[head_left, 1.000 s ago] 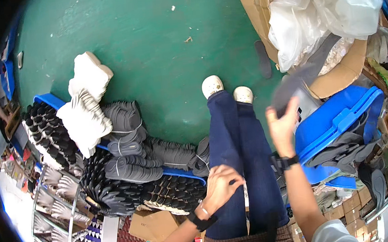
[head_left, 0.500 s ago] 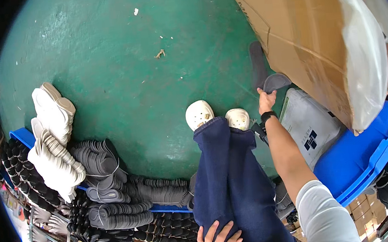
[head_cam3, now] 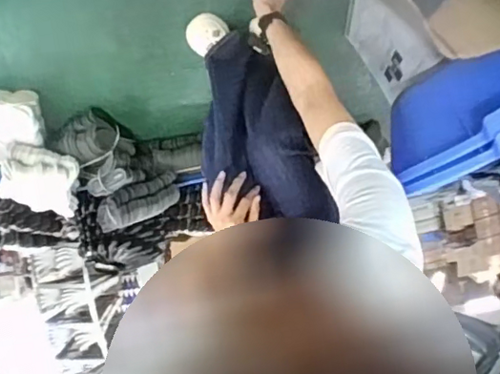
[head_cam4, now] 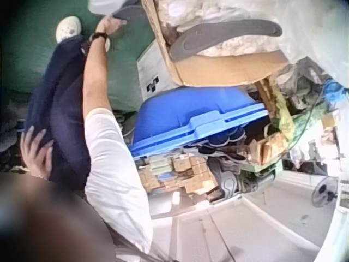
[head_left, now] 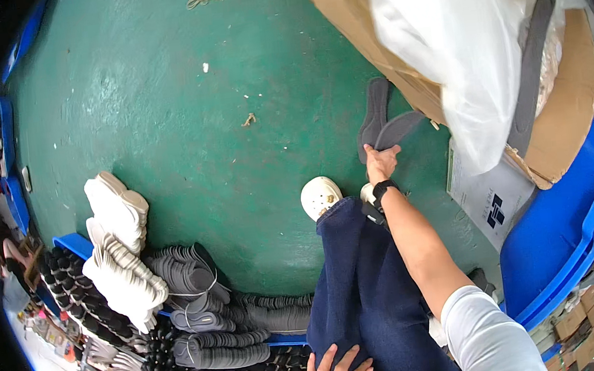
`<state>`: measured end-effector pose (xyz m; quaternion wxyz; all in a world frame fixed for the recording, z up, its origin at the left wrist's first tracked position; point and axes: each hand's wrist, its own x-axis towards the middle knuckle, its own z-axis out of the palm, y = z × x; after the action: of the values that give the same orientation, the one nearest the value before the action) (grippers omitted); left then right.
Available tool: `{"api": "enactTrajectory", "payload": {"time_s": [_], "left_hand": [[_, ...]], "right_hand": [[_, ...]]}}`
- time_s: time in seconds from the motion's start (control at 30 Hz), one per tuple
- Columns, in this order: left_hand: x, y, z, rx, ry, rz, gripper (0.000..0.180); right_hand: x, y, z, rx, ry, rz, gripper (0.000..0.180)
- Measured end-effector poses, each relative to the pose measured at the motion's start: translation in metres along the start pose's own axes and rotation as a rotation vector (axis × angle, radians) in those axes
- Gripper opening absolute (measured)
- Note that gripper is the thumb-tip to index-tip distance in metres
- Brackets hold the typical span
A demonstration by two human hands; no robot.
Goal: The recorder is sorting and stacking shoe insoles at a workstation in a shoe manufacturing facility.
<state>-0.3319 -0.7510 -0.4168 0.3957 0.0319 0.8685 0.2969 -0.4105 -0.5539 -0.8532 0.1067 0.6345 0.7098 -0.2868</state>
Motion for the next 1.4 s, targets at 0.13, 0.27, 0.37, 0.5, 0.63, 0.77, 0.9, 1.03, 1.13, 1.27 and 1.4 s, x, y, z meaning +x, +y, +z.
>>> {"api": "enactTrajectory", "payload": {"time_s": [0.13, 0.27, 0.37, 0.5, 0.63, 0.77, 0.9, 1.03, 1.13, 1.27, 1.4], "left_hand": [[-0.011, -0.004, -0.003, 0.026, 0.013, -0.013, 0.012], [-0.038, 0.004, 0.006, 0.042, -0.06, -0.101, 0.008], [-0.042, 0.018, 0.047, 0.056, -0.088, 0.089, 0.009], [-0.049, 0.006, 0.063, 0.052, -0.142, 0.075, 0.01], [-0.032, 0.009, 0.058, -0.342, -0.284, -0.076, 0.037], [0.024, 0.117, 0.017, -0.433, -0.075, 0.167, 0.066], [0.064, 0.262, -0.003, -0.163, 0.106, 0.582, 0.077], [0.07, 0.38, 0.009, 0.078, 0.193, 0.846, 0.089], [0.087, 0.413, 0.032, 0.166, 0.328, 0.77, 0.094], [0.106, 0.414, 0.071, -0.157, 0.038, 0.542, 0.088], [0.07, 0.396, 0.097, 0.048, -0.008, 0.545, 0.077]], "right_hand": [[-0.015, 0.004, 0.004, 0.058, -0.028, 0.068, 0.058], [-0.097, 0.012, -0.05, 0.195, -0.301, 0.09, 0.046], [-0.127, 0.023, -0.137, 0.357, -0.584, 0.16, 0.037], [-0.21, -0.017, -0.288, 0.166, -0.623, -0.253, 0.047], [-0.227, -0.034, -0.482, 0.258, -0.379, -0.552, 0.051], [-0.19, 0.002, -0.624, 0.247, -0.019, -0.451, 0.043], [-0.131, 0.06, -0.681, -0.029, 0.273, -0.183, 0.097], [-0.107, 0.033, -0.711, 0.287, 0.579, -0.276, 0.112], [-0.081, -0.024, -0.741, 0.727, 0.711, -0.369, 0.108], [-0.045, -0.058, -0.782, 0.986, 0.652, -0.534, 0.083], [-0.06, -0.049, -0.767, 1.08, 0.574, -0.459, 0.039]]}}
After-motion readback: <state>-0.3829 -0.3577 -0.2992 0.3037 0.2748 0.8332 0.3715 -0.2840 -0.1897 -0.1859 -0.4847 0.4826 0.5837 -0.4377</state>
